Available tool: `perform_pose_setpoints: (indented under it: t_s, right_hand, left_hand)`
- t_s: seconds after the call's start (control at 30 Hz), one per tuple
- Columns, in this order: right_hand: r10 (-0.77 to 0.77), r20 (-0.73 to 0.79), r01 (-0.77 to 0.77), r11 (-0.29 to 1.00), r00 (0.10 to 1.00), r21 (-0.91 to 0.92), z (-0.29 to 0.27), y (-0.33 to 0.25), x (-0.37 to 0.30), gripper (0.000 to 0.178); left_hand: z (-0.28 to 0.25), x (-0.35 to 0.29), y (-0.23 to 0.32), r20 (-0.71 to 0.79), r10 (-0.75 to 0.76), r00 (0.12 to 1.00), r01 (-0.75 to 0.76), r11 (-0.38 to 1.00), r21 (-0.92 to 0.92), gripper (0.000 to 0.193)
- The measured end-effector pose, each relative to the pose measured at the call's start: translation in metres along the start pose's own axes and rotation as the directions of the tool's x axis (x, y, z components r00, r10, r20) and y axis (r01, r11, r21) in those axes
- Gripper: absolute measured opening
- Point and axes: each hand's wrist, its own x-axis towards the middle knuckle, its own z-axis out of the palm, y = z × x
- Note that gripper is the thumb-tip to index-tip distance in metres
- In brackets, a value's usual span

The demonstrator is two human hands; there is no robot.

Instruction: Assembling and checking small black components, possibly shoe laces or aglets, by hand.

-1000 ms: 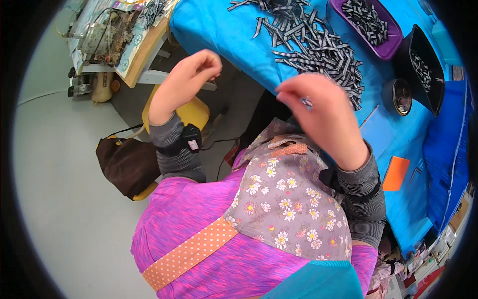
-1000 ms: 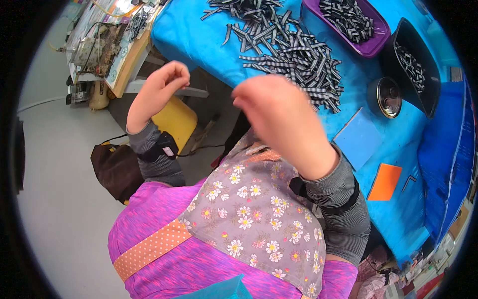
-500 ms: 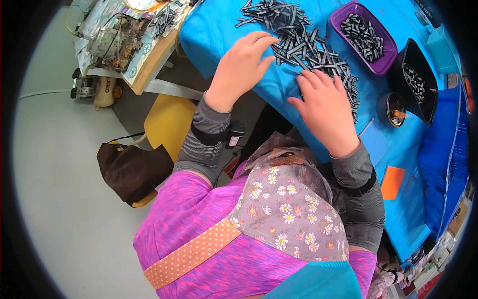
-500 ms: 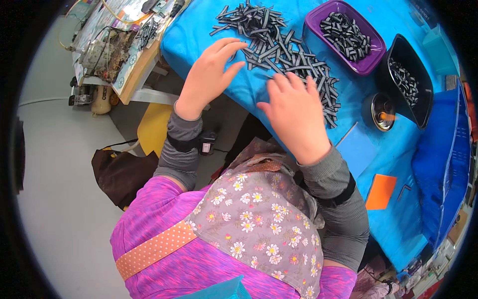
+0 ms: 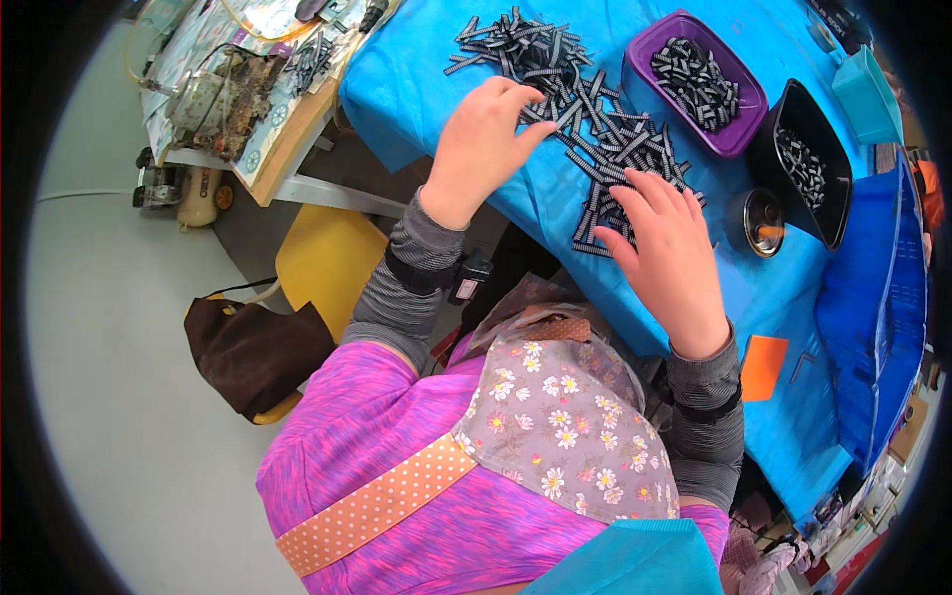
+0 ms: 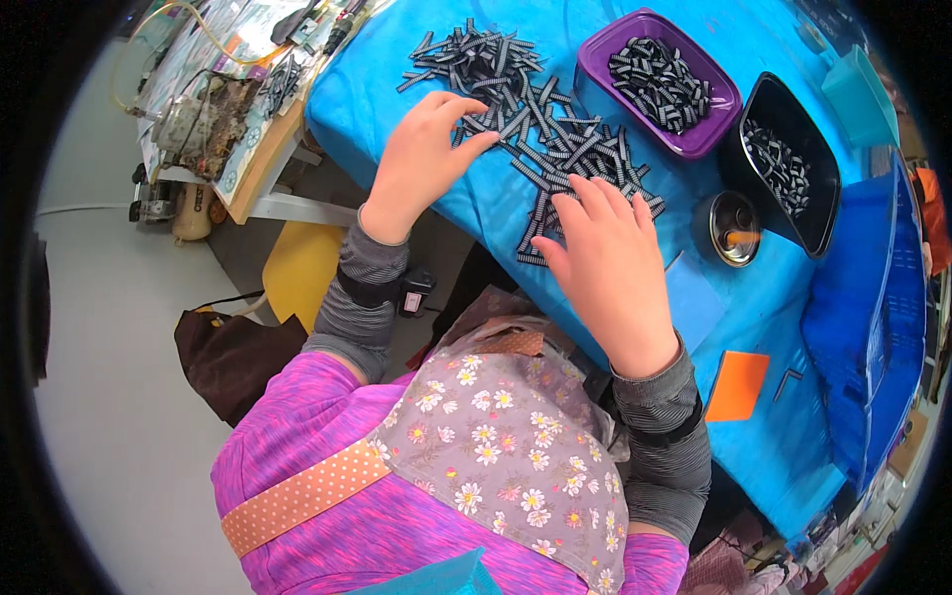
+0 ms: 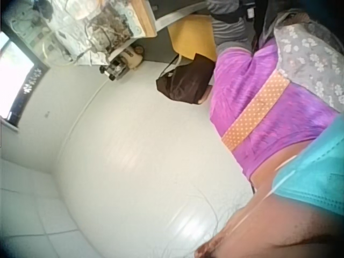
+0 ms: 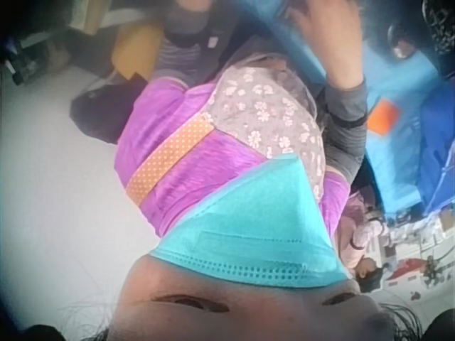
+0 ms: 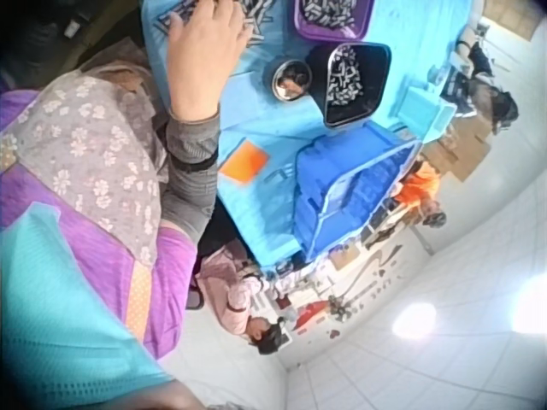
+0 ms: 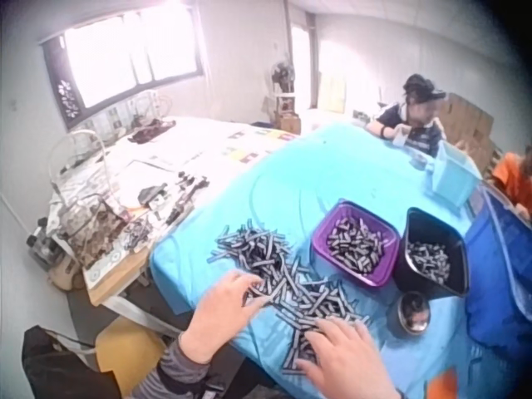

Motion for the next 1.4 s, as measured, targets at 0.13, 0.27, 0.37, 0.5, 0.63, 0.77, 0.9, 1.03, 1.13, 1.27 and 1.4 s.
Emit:
perform_pose_setpoints:
  t_s: [0.13,0.27,0.37,0.5,0.63,0.77,0.9,1.03,1.13,1.27,1.4]
  right_hand:
    - [-0.044,-0.012,0.044,0.998,0.999,0.038,-0.002,-0.004,-0.001,0.038]
    - [-0.049,-0.018,0.051,0.996,0.999,0.076,-0.003,-0.002,-0.003,0.035]
    - [-0.035,-0.035,0.038,0.994,0.999,0.104,-0.004,0.001,-0.006,0.033]
    - [0.004,-0.157,0.028,0.979,0.988,0.202,-0.005,0.005,-0.002,0.026]
    - [0.104,-0.192,-0.041,0.951,0.976,0.308,-0.009,0.0,0.002,0.017]
    - [0.165,-0.137,-0.117,0.946,0.977,0.303,-0.01,0.003,-0.006,0.012]
    - [0.212,-0.142,-0.156,0.932,0.967,0.328,-0.011,0.009,-0.011,0.01]
    - [0.24,-0.117,-0.19,0.925,0.964,0.33,-0.01,0.017,-0.021,0.009]
    - [0.254,-0.048,-0.224,0.916,0.966,0.333,-0.015,0.015,-0.025,0.01]
    - [0.196,-0.042,-0.17,0.923,0.98,0.345,-0.009,0.017,-0.027,0.011]
    - [0.171,-0.052,-0.141,0.922,0.984,0.361,-0.005,0.017,-0.029,0.012]
  left_hand:
    - [0.016,0.001,0.015,-0.01,-0.031,0.999,0.032,0.995,0.098,0.027]
    - [0.025,0.003,0.015,0.132,-0.118,0.984,0.126,0.99,-0.06,0.024]
    - [0.024,0.001,0.025,0.143,-0.157,0.977,0.193,0.937,-0.289,0.02]
    - [0.02,-0.001,0.047,0.329,-0.242,0.913,0.408,0.526,-0.747,0.015]
    - [0.036,-0.007,0.053,0.42,-0.184,0.888,0.459,0.338,-0.822,0.02]
    - [0.033,-0.003,0.066,0.432,-0.172,0.885,0.464,0.276,-0.842,0.019]
    - [0.039,-0.003,0.062,0.271,-0.05,0.961,0.247,0.594,-0.766,0.018]
    - [0.038,0.009,0.038,-0.054,0.049,0.997,-0.061,0.962,-0.266,0.023]
    - [0.027,0.019,0.024,-0.116,-0.034,0.993,0.034,0.999,-0.006,0.03]
    - [0.041,0.018,0.017,0.048,0.041,0.998,-0.05,0.978,0.203,0.042]
    - [0.055,0.018,0.011,0.048,-0.068,0.997,0.067,0.997,0.041,0.027]
